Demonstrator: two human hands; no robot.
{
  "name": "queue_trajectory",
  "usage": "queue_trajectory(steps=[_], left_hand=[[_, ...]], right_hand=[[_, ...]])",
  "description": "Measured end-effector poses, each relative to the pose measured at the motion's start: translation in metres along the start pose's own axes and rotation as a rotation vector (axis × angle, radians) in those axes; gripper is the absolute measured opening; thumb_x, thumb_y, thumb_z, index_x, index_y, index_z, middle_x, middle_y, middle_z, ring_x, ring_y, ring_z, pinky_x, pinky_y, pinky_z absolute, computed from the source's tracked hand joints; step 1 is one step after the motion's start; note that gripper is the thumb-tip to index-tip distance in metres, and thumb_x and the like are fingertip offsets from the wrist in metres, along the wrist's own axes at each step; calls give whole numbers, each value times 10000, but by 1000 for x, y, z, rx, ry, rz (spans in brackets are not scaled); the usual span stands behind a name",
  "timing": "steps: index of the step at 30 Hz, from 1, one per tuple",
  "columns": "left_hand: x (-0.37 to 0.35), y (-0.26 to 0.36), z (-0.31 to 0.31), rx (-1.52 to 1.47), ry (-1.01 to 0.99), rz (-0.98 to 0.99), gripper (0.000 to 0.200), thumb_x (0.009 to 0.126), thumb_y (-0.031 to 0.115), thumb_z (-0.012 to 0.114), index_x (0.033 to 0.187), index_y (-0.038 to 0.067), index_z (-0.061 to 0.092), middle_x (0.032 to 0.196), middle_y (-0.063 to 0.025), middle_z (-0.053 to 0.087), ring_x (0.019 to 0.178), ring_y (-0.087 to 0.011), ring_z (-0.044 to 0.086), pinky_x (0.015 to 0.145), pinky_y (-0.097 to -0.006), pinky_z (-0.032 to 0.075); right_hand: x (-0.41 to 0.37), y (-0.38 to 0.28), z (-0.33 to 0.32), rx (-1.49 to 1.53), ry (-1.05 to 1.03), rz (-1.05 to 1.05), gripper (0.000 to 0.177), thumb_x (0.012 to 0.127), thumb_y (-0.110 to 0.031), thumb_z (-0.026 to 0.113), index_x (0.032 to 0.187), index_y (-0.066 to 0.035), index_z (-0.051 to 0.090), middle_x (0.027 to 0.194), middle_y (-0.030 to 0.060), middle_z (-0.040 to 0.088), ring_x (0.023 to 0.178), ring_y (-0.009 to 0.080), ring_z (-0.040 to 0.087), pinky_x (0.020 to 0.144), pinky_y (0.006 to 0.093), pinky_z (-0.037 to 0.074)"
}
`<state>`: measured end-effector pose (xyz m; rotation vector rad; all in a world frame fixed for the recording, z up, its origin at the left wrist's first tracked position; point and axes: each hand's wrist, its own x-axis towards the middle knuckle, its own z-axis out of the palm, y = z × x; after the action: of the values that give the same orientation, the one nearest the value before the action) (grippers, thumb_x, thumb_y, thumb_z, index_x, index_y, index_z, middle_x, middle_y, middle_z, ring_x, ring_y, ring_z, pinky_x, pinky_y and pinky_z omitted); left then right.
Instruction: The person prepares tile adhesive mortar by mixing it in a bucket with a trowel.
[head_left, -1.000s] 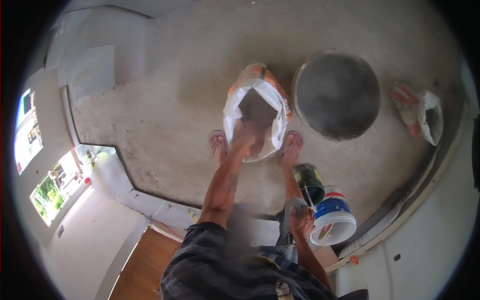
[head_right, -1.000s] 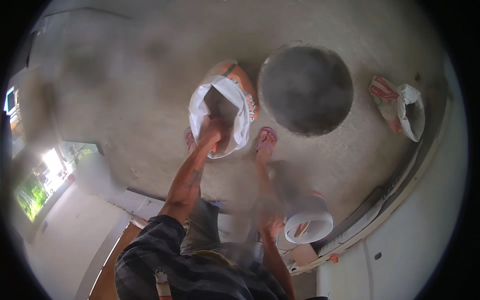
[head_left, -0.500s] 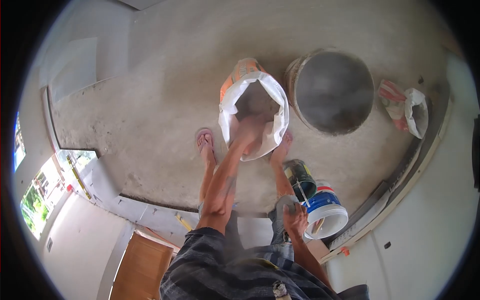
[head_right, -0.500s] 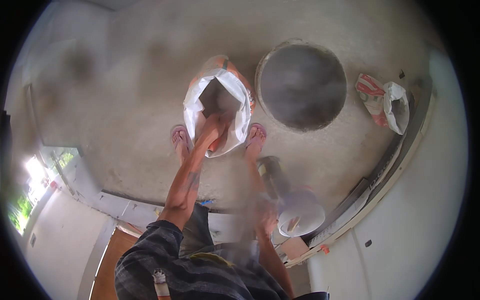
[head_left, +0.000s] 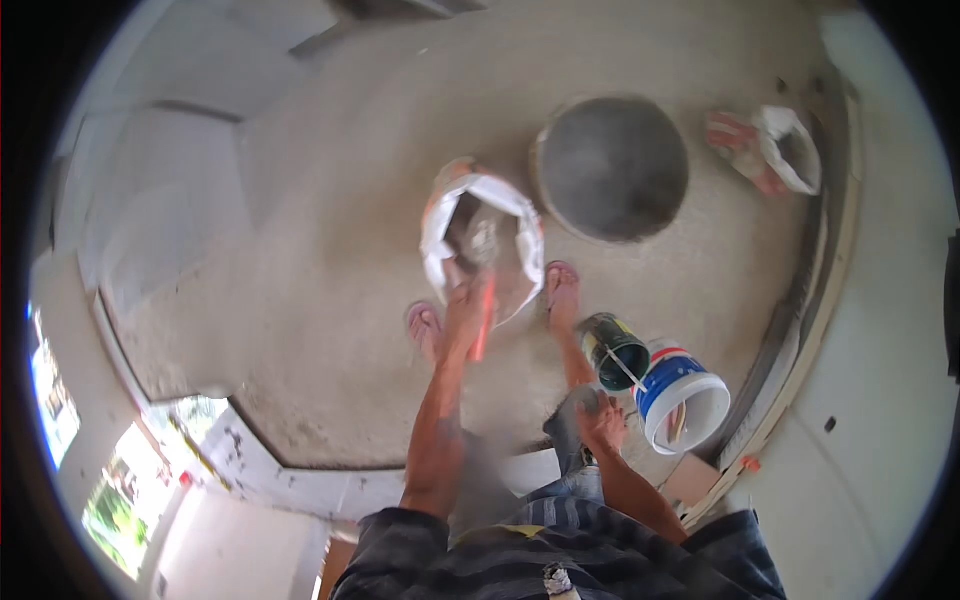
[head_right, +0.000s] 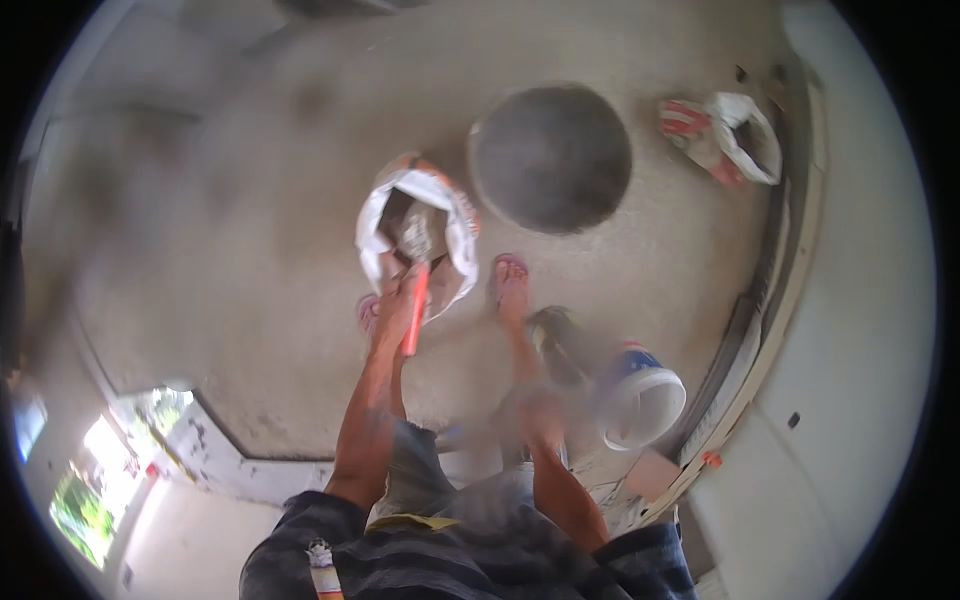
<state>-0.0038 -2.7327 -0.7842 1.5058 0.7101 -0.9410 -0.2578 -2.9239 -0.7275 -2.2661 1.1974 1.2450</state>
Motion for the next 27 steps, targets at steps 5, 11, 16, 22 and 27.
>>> queue_trajectory(steps=[5,11,16,22,27], left_hand=[[-37,7,-11,54,15,33,400,917,420,460,903,36,570,587,-26,520,422,-119,483,377,-261,375],[-108,41,-2,-8,27,8,357,935,397,448,820,63,496,549,-37,488,396,-119,459,355,-257,363],[-143,68,0,195,24,53,329,946,369,436,869,54,496,595,-40,505,422,-118,471,377,-260,397],[-140,110,56,298,-33,54,350,952,369,435,839,46,511,580,-35,504,434,-115,476,398,-261,401],[-52,123,99,486,-155,73,369,945,378,445,804,47,527,567,-35,508,429,-123,484,397,-271,403]], right_hand=[[-3,-12,-8,-14,-47,10,562,767,-483,574,1212,-146,507,1197,113,504,1127,351,474,886,537,412],[-3,5,-4,76,-88,6,556,763,-478,574,1211,-157,504,1262,104,464,1185,335,424,891,550,400],[5,-1,-21,164,-127,-52,567,759,-478,567,1220,-155,504,1283,104,455,1195,323,416,889,544,403],[21,8,-34,136,-77,59,595,742,-485,576,1236,-162,506,1292,100,456,1196,304,417,891,532,401],[35,24,-64,222,-197,9,596,729,-486,592,1224,-161,523,1296,108,454,1198,306,413,897,536,388]])
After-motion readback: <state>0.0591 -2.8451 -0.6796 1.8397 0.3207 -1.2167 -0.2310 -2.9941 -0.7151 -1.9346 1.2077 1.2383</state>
